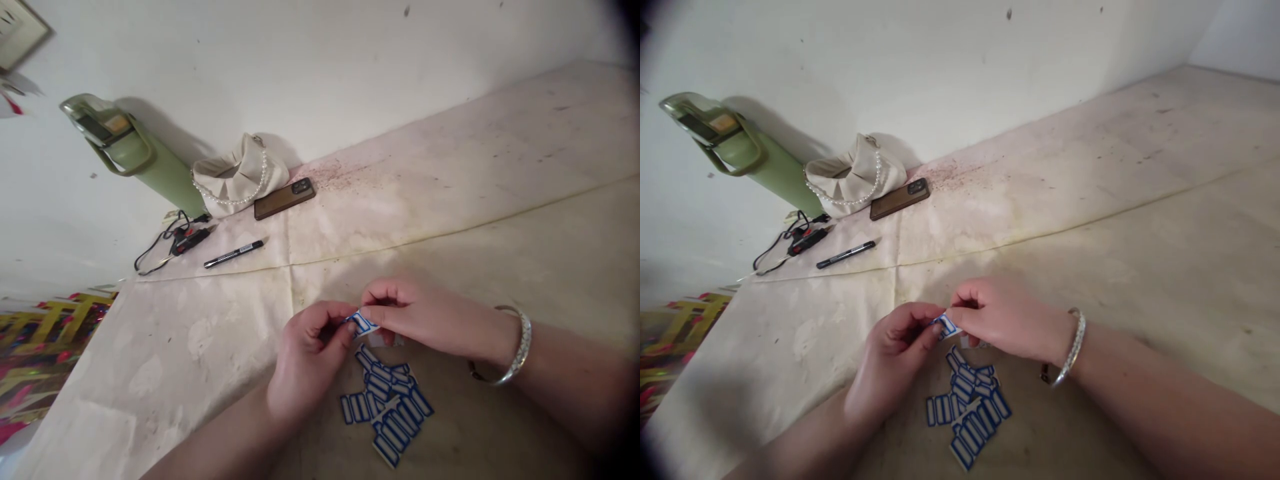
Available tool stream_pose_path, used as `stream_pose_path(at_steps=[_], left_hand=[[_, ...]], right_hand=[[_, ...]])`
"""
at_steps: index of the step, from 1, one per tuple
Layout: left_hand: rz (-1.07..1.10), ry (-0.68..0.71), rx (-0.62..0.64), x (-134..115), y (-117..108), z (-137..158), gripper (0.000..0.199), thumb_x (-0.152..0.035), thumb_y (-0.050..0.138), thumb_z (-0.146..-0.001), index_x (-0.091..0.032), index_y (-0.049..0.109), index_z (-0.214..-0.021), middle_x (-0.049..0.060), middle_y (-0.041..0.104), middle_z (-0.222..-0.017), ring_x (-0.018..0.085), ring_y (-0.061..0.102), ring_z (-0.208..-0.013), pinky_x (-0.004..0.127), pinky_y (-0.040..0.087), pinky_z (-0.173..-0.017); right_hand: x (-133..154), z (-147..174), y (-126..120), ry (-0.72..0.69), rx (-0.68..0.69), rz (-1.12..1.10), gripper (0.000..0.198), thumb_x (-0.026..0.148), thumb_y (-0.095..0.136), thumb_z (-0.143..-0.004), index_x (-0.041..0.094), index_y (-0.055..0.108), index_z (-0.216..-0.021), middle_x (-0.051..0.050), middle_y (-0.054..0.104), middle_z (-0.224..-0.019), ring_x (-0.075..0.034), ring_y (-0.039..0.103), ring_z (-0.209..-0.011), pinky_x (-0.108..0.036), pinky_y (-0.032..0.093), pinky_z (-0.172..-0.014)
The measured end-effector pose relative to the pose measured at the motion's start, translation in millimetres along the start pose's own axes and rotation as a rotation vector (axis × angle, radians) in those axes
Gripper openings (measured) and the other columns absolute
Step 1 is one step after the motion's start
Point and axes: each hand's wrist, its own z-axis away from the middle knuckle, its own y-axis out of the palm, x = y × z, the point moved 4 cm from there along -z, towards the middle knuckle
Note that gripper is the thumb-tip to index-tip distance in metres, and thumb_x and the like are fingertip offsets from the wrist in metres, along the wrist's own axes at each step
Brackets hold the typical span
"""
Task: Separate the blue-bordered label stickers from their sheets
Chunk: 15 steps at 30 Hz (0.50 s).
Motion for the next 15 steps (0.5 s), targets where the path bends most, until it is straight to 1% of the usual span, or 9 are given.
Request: stream_pose_path(at_steps=[3, 7, 12, 15], left_hand=[[0.103, -0.017, -0.067, 4.5, -2.7, -1.3, 0.012, -0.020, 0.059, -0.084, -0.020, 0.066, -0.094, 0.001, 0.070, -0.084, 0.012, 0.063, -0.077, 0.022, 0.050, -0.069], [0.182, 0.006, -0.142, 6.4, -5.7, -2.1, 0.013, -0.020, 0.060, -0.084, -0.023, 0.067, -0.095, -0.001, 0.070, -0.088, 0.011, 0.063, -0.080, 0.021, 0.050, -0.073], [0.089, 0.009, -0.115, 4.3, -5.6, -2.2, 0.019, -0.018, 0.058, -0.085, -0.026, 0.069, -0.097, -0.001, 0.071, -0.090, 0.012, 0.064, -0.083, 0.022, 0.050, -0.076], [0.037, 0.022, -0.105, 2.8, -5.9, -1.8, 0.020, -0.018, 0.058, -0.085, -0.026, 0.070, -0.099, 0.000, 0.071, -0.090, 0.013, 0.064, -0.082, 0.023, 0.050, -0.075]], right_hand=[[1.3, -0.4, 0.8, -0.019, 0.018, 0.000, 0.023, 0.036, 0.049, -0.086, 0.018, 0.062, -0.083, -0.001, 0.066, -0.067, -0.011, 0.056, -0.059, -0.022, 0.040, -0.053], [1.6, -1.3, 2.7, -0.055, 0.046, 0.013, 0.020, 0.035, 0.052, -0.084, 0.017, 0.060, -0.080, -0.001, 0.065, -0.068, -0.013, 0.058, -0.062, -0.022, 0.041, -0.054], [-1.8, -2.1, 4.5, -0.057, 0.060, -0.003, 0.017, 0.032, 0.051, -0.085, 0.018, 0.060, -0.082, -0.001, 0.065, -0.070, -0.013, 0.059, -0.065, -0.023, 0.042, -0.057], [-2.0, -1.9, 4.4, -0.050, 0.055, -0.001, 0.016, 0.031, 0.050, -0.085, 0.018, 0.060, -0.081, 0.000, 0.065, -0.069, -0.013, 0.059, -0.065, -0.024, 0.042, -0.057]])
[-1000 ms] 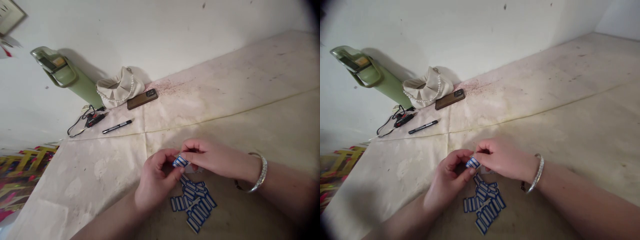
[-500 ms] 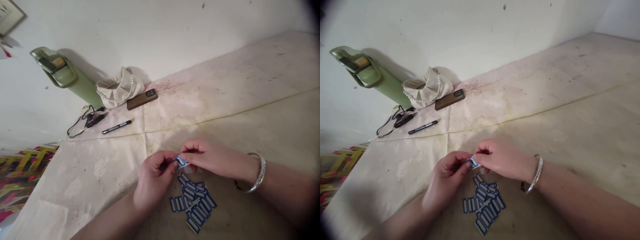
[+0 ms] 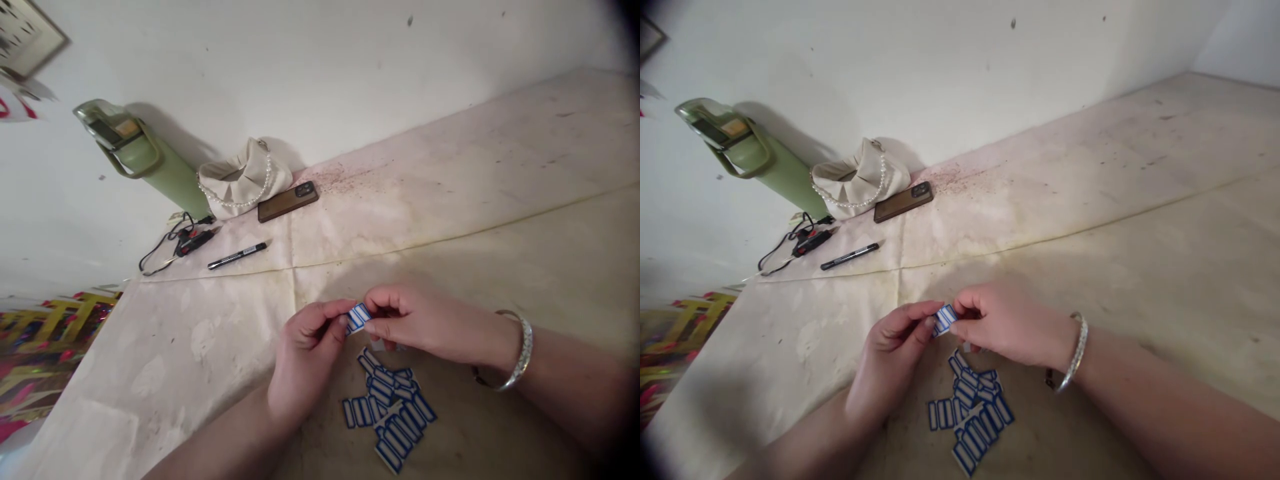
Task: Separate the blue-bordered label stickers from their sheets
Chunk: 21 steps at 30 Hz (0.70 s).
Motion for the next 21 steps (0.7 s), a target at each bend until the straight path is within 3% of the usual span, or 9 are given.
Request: stream_pose_path(at_steps=[12, 18, 21], left_hand=[[-0.067, 0.025, 0.045, -0.2, 1.9, 1.3, 0.020, -0.019, 0.057, -0.084, -0.024, 0.070, -0.099, 0.003, 0.070, -0.089, 0.015, 0.064, -0.081, 0.026, 0.050, -0.073], [-0.035, -0.029, 0.043, 2.3, 3.2, 2.1, 0.029, -0.023, 0.062, -0.081, -0.019, 0.061, -0.109, 0.000, 0.063, -0.072, 0.011, 0.057, -0.061, 0.021, 0.047, -0.055], [-0.028, -0.020, 0.073, -0.7, 4.6, 2.0, 0.029, -0.022, 0.063, -0.080, -0.018, 0.061, -0.108, 0.002, 0.066, -0.078, 0.011, 0.059, -0.065, 0.021, 0.048, -0.058]], right_hand=[[2.9, -0.1, -2.6, 0.006, -0.023, 0.003, 0.019, 0.034, 0.052, -0.085, 0.018, 0.062, -0.082, 0.000, 0.064, -0.064, -0.010, 0.053, -0.056, -0.021, 0.039, -0.052], [1.1, -0.4, -2.2, 0.015, -0.037, 0.008, 0.019, 0.032, 0.049, -0.087, 0.019, 0.063, -0.086, -0.001, 0.066, -0.068, -0.012, 0.056, -0.059, -0.022, 0.040, -0.053], [1.1, -0.1, -3.2, 0.012, -0.039, 0.033, 0.023, 0.035, 0.046, -0.088, 0.019, 0.062, -0.086, -0.002, 0.066, -0.069, -0.012, 0.056, -0.059, -0.022, 0.039, -0.052]])
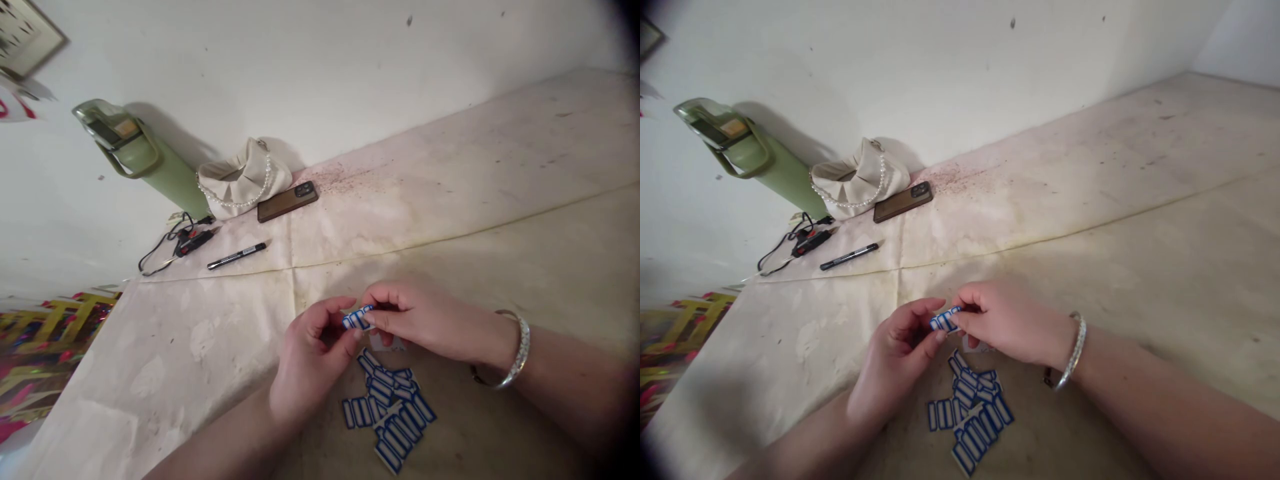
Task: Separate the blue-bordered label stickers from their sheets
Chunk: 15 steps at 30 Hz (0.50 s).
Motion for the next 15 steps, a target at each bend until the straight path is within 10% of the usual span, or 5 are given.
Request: stream_pose_path(at_steps=[15], left_hand=[[0.169, -0.017, -0.146, 7.1, -5.2, -2.1, 0.016, -0.020, 0.063, -0.081, -0.021, 0.067, -0.096, 0.000, 0.069, -0.083, 0.011, 0.062, -0.074, 0.021, 0.050, -0.068]], right_hand=[[-1.0, -0.2, -0.6, 0.016, -0.002, -0.021, 0.025, 0.038, 0.047, -0.087, 0.018, 0.060, -0.079, -0.001, 0.068, -0.067, -0.011, 0.057, -0.054, -0.022, 0.040, -0.051]])
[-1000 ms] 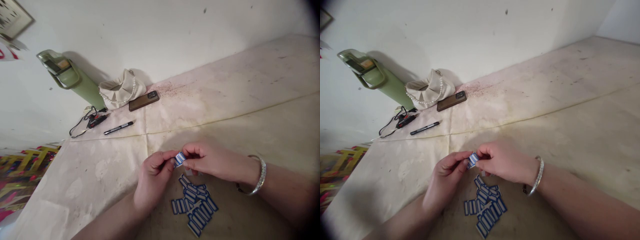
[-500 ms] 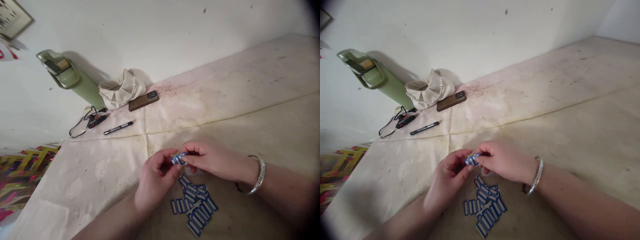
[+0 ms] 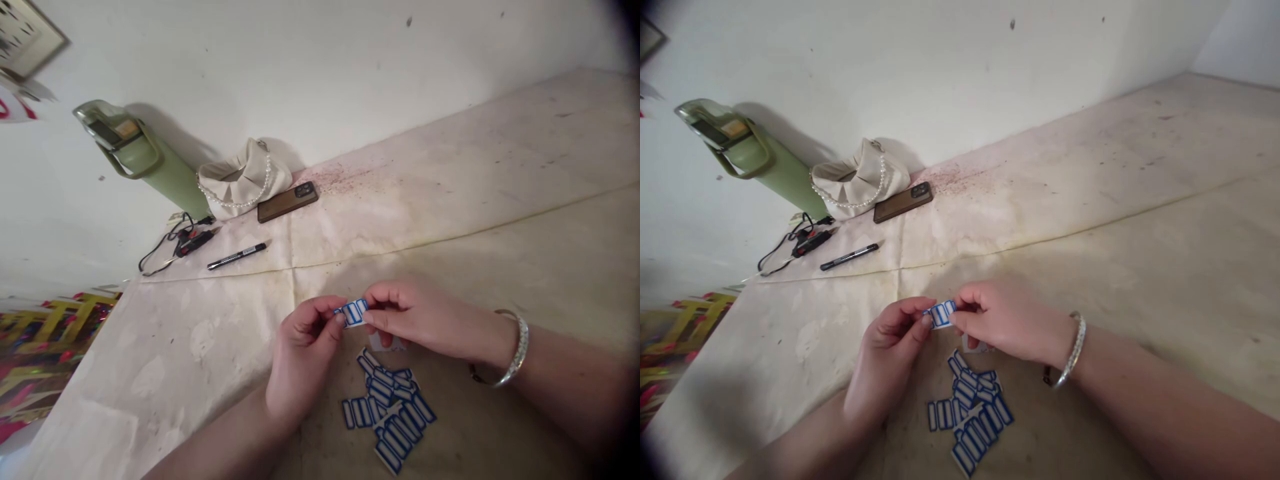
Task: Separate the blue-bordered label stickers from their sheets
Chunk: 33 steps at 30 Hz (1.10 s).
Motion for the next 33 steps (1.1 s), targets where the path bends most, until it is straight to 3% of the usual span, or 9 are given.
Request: stream_pose_path(at_steps=[15, 21, 28, 33], left_hand=[[-0.258, 0.068, 0.093, -7.8, 1.1, 2.1, 0.023, -0.019, 0.055, -0.087, -0.030, 0.070, -0.101, -0.002, 0.070, -0.089, 0.012, 0.063, -0.080, 0.023, 0.047, -0.072], [-0.271, 0.071, 0.108, -8.1, 2.0, 1.9, 0.025, -0.017, 0.055, -0.086, -0.030, 0.069, -0.102, -0.003, 0.070, -0.087, 0.012, 0.063, -0.079, 0.022, 0.047, -0.072], [-0.208, 0.008, 0.045, -3.0, -1.2, 0.4, 0.019, -0.023, 0.056, -0.087, -0.029, 0.069, -0.098, -0.003, 0.071, -0.089, 0.012, 0.064, -0.082, 0.022, 0.048, -0.074], [-0.260, 0.044, 0.086, -4.7, 0.6, 0.5, 0.020, -0.021, 0.054, -0.088, -0.029, 0.069, -0.099, -0.003, 0.070, -0.091, 0.012, 0.064, -0.083, 0.023, 0.048, -0.075]], right_hand=[[2.3, -1.8, 3.6, -0.020, 0.012, 0.066, 0.032, 0.035, 0.039, -0.092, 0.018, 0.062, -0.077, -0.001, 0.066, -0.067, -0.013, 0.058, -0.063, -0.025, 0.042, -0.059], [4.1, 0.3, 3.3, -0.018, 0.021, 0.074, 0.032, 0.036, 0.038, -0.092, 0.018, 0.061, -0.079, -0.001, 0.065, -0.068, -0.012, 0.056, -0.060, -0.024, 0.041, -0.055], [4.6, 1.4, 2.9, -0.003, -0.012, -0.031, 0.043, 0.049, 0.033, -0.093, 0.017, 0.057, -0.077, -0.004, 0.066, -0.072, -0.013, 0.060, -0.063, -0.025, 0.044, -0.056], [5.5, 0.0, 4.2, -0.033, 0.022, 0.076, 0.033, 0.038, 0.042, -0.091, 0.019, 0.060, -0.072, -0.001, 0.067, -0.069, -0.013, 0.060, -0.064, -0.026, 0.043, -0.059]])
